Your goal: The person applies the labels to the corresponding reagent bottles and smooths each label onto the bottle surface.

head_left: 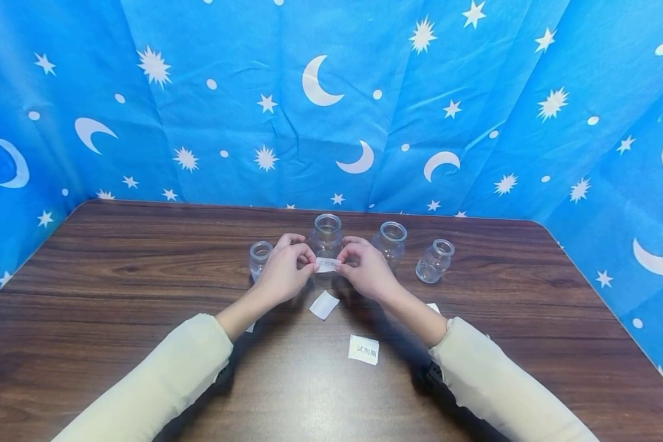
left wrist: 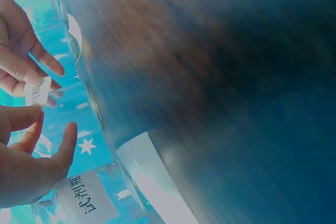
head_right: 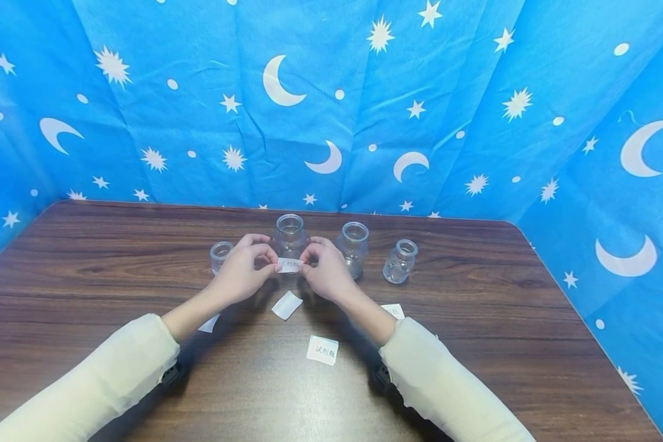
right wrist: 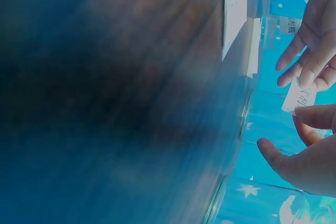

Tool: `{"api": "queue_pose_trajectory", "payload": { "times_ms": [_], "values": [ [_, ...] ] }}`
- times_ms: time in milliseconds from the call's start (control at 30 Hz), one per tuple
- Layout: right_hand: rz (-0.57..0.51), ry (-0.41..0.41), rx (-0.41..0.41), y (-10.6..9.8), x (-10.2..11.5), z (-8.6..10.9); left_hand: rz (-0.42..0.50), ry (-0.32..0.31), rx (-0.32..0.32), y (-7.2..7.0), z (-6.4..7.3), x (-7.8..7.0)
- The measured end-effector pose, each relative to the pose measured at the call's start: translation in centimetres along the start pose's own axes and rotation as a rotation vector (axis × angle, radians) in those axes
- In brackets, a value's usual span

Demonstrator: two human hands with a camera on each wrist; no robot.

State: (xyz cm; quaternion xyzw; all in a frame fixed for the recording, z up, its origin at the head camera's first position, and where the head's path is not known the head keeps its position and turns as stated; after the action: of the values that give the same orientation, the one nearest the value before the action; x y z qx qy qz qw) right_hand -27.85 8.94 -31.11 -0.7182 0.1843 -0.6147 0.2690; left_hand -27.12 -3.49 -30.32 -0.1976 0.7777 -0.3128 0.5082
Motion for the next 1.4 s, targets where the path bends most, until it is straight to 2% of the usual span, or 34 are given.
{"api": "queue_pose_trajectory", "payload": {
  "times_ms": [200,433,667,933,1400],
  "values": [
    [0.033,0.016,0.005,0.1,-0.1,-0.3,-0.021,0.004,0.0,0.0,-0.4,0.2],
    [0.078,-0.013,-0.005,-0.1,0.2,-0.4,-0.056,0.014,0.001,0.1,-0.5,0.0],
    [0.084,-0.024,-0.004,-0.1,0.3,-0.2,-0.069,0.012,0.006,0.0,-0.1,-0.3],
    [0.087,-0.055,-0.006,-0.1,0.6,0.0,-0.068,0.039,-0.014,-0.1,0.1,-0.6],
    [0.101,-0.101,-0.044,-0.9,0.6,0.3,-0.075,0.027,-0.035,-0.3,0.5,-0.7]
  ]
}}
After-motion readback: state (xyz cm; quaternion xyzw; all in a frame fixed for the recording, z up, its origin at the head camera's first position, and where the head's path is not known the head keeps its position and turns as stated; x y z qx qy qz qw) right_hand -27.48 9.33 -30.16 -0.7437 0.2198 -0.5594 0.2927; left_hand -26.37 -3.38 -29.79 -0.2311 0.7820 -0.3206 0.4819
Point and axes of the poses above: each hand's wrist, its own z-axis away from the middle knuckle, its own y-axis out of the palm, x = y × z, the point moved 10 cm from there along -z, towards the middle knuckle, and after that the axes turned 4 degrees about y, right-handed, at the moved point
